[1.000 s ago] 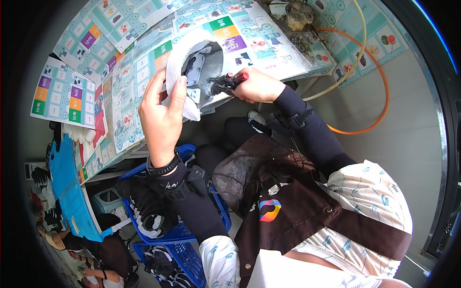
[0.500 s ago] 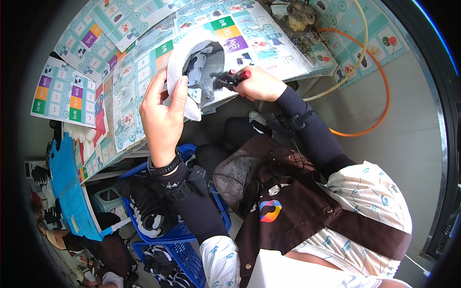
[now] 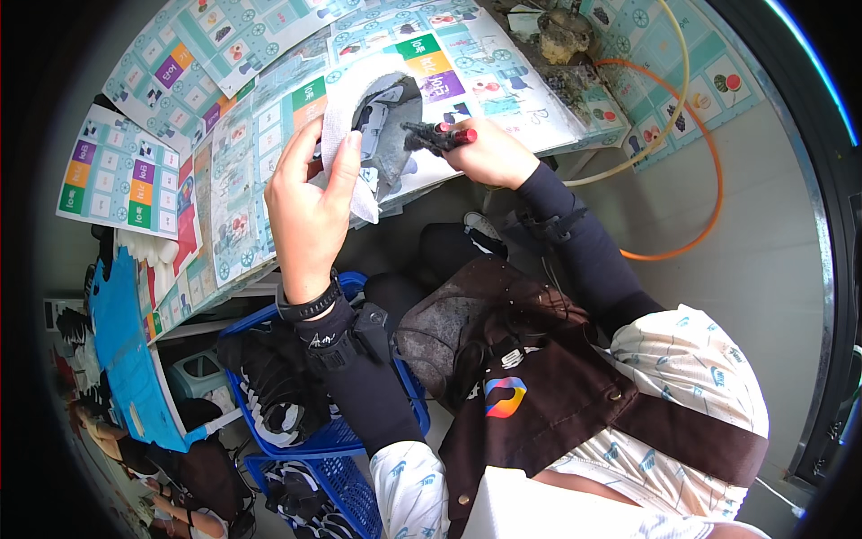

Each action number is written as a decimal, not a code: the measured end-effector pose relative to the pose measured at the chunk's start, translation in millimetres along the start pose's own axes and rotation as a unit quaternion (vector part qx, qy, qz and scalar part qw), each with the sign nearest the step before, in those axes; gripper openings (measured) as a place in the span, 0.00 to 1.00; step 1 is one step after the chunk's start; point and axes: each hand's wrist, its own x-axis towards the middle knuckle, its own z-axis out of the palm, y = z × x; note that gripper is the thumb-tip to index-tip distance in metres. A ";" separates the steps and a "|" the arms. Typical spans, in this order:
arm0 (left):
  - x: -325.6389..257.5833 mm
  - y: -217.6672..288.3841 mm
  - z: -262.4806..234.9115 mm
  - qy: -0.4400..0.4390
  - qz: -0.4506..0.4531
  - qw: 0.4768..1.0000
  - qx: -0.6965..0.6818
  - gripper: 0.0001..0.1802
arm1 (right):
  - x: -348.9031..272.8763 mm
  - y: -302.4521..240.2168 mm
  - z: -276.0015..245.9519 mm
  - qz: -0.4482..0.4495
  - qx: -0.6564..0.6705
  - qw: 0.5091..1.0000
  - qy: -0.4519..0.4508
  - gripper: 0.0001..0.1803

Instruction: Trim excess material from the inside of a shoe upper using a pneumatic or handheld trimming tool.

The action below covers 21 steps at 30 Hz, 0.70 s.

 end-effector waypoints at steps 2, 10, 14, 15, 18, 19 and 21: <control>-0.8 -3.9 -0.4 0.001 -0.001 1.000 -0.003 0.18 | 1.8 -0.5 2.7 -0.033 -0.003 0.998 0.048 0.12; -0.2 -6.0 -1.1 -0.003 -0.011 1.000 -0.022 0.19 | 5.6 -5.1 1.3 0.039 0.025 0.998 -0.042 0.12; -1.3 -4.2 -1.0 0.003 -0.008 1.000 -0.019 0.19 | 5.6 -5.5 3.6 0.004 0.016 1.000 0.009 0.11; -1.5 -2.9 -0.9 0.001 -0.012 1.000 -0.017 0.19 | 4.5 -7.1 2.2 0.014 0.012 1.000 -0.006 0.11; -2.4 -4.4 -1.4 0.000 -0.007 1.000 -0.011 0.20 | 1.0 -13.6 2.1 0.024 0.014 0.999 -0.019 0.12; -1.9 -4.7 -1.0 0.000 -0.006 1.000 -0.011 0.20 | 0.7 -15.4 1.3 0.024 0.018 0.999 -0.016 0.12; -1.0 -5.7 0.5 0.002 0.006 1.000 0.000 0.20 | 7.0 -4.3 5.7 -0.004 0.009 1.000 0.019 0.12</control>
